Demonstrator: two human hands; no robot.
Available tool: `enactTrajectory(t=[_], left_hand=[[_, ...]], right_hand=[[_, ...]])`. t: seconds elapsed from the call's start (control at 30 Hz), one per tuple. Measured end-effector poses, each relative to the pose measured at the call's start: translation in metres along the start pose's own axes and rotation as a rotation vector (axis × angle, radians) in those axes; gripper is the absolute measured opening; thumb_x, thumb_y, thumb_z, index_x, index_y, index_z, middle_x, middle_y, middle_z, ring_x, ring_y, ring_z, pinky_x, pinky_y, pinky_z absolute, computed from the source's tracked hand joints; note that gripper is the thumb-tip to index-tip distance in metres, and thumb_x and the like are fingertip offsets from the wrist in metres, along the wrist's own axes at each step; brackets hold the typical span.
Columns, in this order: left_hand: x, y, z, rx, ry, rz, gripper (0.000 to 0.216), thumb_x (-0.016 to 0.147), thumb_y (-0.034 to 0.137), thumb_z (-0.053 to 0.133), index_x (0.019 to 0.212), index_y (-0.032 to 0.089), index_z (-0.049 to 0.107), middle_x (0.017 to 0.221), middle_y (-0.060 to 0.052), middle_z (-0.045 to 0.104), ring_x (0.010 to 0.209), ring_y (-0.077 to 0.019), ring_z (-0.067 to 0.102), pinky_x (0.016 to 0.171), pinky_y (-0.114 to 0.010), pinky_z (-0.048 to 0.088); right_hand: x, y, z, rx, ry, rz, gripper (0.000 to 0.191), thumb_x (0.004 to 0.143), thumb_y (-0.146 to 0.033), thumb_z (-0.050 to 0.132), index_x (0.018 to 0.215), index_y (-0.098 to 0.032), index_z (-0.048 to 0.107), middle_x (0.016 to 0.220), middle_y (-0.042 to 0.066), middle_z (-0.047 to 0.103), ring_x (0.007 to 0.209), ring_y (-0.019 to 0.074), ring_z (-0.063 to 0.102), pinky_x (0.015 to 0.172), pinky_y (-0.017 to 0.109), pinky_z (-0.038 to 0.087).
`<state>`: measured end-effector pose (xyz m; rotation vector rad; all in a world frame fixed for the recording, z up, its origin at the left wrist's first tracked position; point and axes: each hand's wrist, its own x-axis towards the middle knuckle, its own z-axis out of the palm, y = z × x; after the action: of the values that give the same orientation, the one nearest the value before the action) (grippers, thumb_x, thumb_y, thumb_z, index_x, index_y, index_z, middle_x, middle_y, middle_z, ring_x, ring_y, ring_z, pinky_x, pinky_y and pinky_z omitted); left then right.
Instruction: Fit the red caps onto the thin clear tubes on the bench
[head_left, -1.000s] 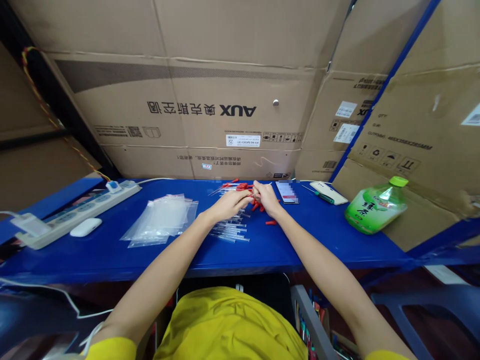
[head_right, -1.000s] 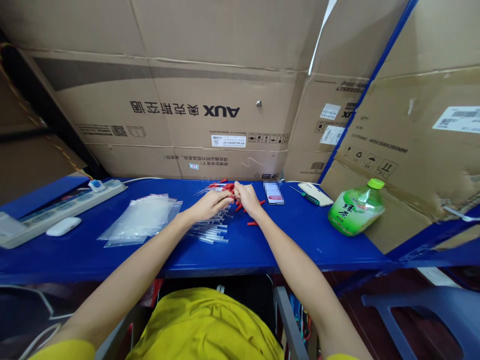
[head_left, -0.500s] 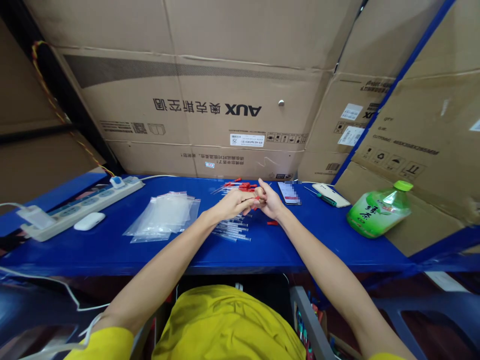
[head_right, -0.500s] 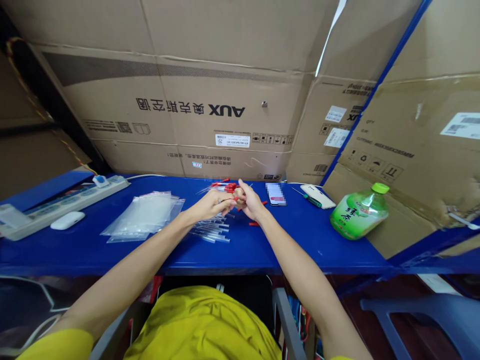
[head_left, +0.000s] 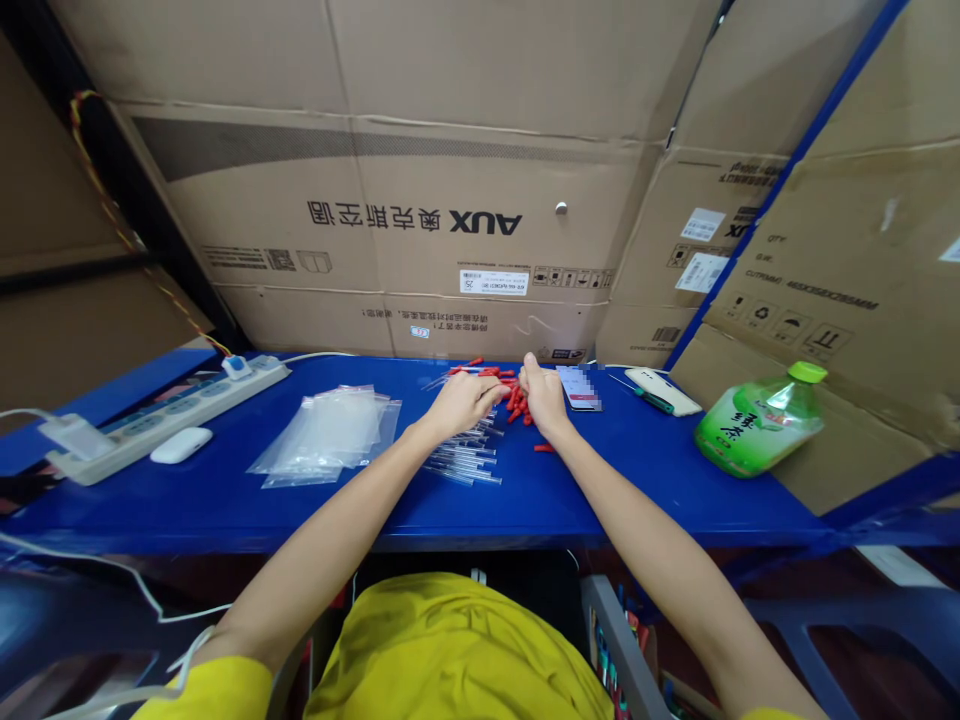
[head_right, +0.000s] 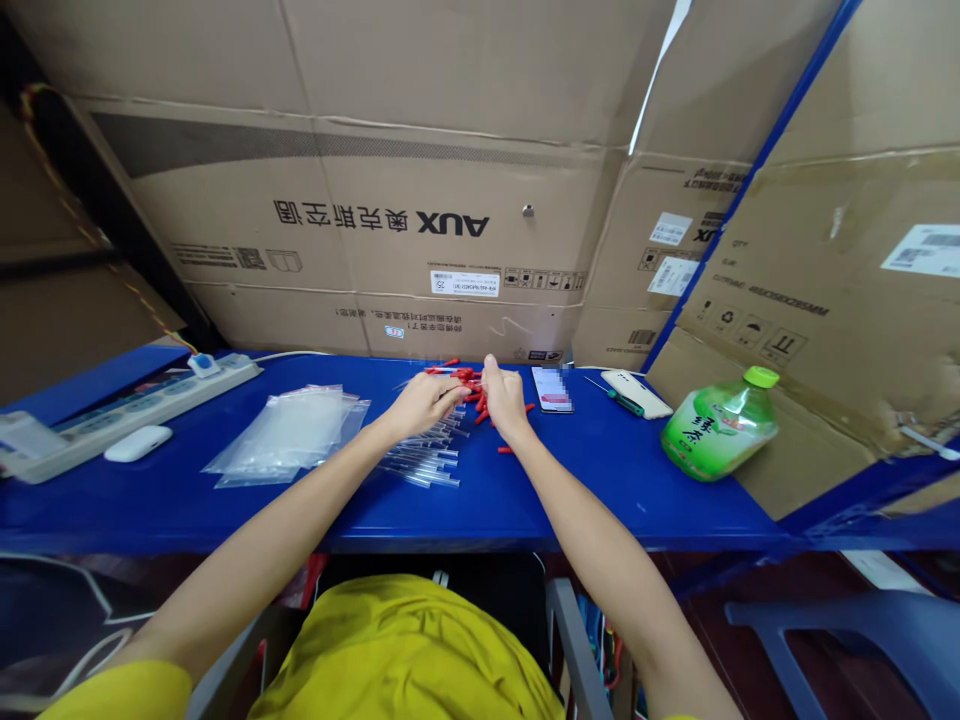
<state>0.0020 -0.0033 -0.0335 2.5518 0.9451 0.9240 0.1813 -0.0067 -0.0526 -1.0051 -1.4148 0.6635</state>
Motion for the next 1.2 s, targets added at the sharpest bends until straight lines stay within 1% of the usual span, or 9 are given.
enactTrajectory(t=[0.13,0.23,0.3,0.47,0.57,0.67,0.93,1.07,1.2], left_hand=[[0.002,-0.002,0.005,0.099,0.037,-0.037,0.052,0.108,0.043,0.042,0.067,0.018,0.059,0.062,-0.004,0.063,0.056,-0.0144,0.050,0.061,-0.029,0.030],[0.002,-0.002,0.006,0.087,0.041,-0.017,0.051,0.109,0.039,0.040,0.067,0.017,0.058,0.064,-0.004,0.062,0.057,-0.0139,0.051,0.061,-0.029,0.030],[0.002,-0.003,0.006,0.058,0.045,-0.011,0.049,0.109,0.039,0.041,0.068,0.017,0.058,0.066,-0.003,0.063,0.059,-0.0137,0.052,0.063,-0.028,0.032],[-0.001,-0.005,0.003,-0.014,0.015,0.023,0.039,0.108,0.042,0.044,0.086,0.018,0.064,0.077,-0.002,0.068,0.065,-0.0144,0.056,0.067,-0.027,0.036],[-0.002,-0.004,0.003,-0.102,-0.026,0.044,0.034,0.108,0.039,0.041,0.094,0.018,0.064,0.085,-0.002,0.070,0.071,-0.0154,0.059,0.070,-0.027,0.040],[-0.001,-0.004,0.005,-0.154,-0.028,0.048,0.032,0.108,0.033,0.037,0.090,0.018,0.060,0.083,-0.002,0.067,0.072,-0.0160,0.058,0.073,-0.029,0.042],[0.004,-0.006,0.012,-0.141,0.095,0.027,0.018,0.098,0.019,0.038,0.082,0.020,0.048,0.081,-0.003,0.059,0.075,-0.0169,0.052,0.075,-0.031,0.041],[0.005,-0.008,0.018,-0.096,0.167,0.009,0.017,0.095,0.014,0.039,0.081,0.021,0.044,0.080,-0.003,0.056,0.075,-0.0173,0.050,0.075,-0.032,0.042],[0.006,-0.009,0.023,-0.086,0.179,-0.001,0.019,0.094,0.011,0.039,0.078,0.022,0.041,0.077,-0.002,0.055,0.072,-0.0172,0.049,0.073,-0.032,0.041]], right_hand=[[-0.008,0.003,0.006,-0.242,0.191,-0.175,0.069,0.103,-0.073,0.034,0.053,-0.025,0.030,0.048,-0.001,0.039,0.049,0.0130,0.035,0.057,0.032,0.031],[-0.010,0.004,0.008,-0.287,0.262,-0.199,0.068,0.104,-0.070,0.034,0.053,-0.025,0.030,0.048,-0.001,0.039,0.049,0.0132,0.034,0.057,0.033,0.030],[-0.008,0.003,0.008,-0.217,0.226,-0.154,0.069,0.103,-0.073,0.032,0.054,-0.026,0.030,0.048,-0.001,0.038,0.050,0.0132,0.034,0.056,0.032,0.030],[-0.002,0.002,0.000,-0.019,-0.011,-0.079,0.071,0.098,-0.081,0.032,0.054,-0.025,0.029,0.049,-0.003,0.033,0.051,0.0117,0.032,0.056,0.030,0.033],[-0.001,0.002,-0.006,-0.051,-0.151,-0.153,0.069,0.099,-0.076,0.040,0.055,-0.023,0.043,0.054,-0.001,0.047,0.054,0.0126,0.043,0.060,0.029,0.038],[-0.002,0.002,-0.010,-0.158,-0.252,-0.253,0.064,0.101,-0.069,0.044,0.063,-0.020,0.058,0.062,0.001,0.060,0.059,0.0140,0.052,0.064,0.029,0.040],[-0.002,0.006,-0.003,-0.286,-0.142,-0.251,0.061,0.100,-0.068,0.048,0.065,-0.019,0.059,0.058,-0.001,0.055,0.056,0.0125,0.046,0.061,0.027,0.035],[-0.002,0.007,0.004,-0.202,-0.165,-0.176,0.068,0.098,-0.074,0.042,0.056,-0.021,0.045,0.055,-0.002,0.041,0.055,0.0120,0.038,0.058,0.029,0.029],[-0.001,0.007,0.007,-0.081,-0.213,-0.126,0.069,0.094,-0.080,0.043,0.057,-0.022,0.038,0.056,-0.003,0.037,0.056,0.0113,0.033,0.058,0.029,0.028]])
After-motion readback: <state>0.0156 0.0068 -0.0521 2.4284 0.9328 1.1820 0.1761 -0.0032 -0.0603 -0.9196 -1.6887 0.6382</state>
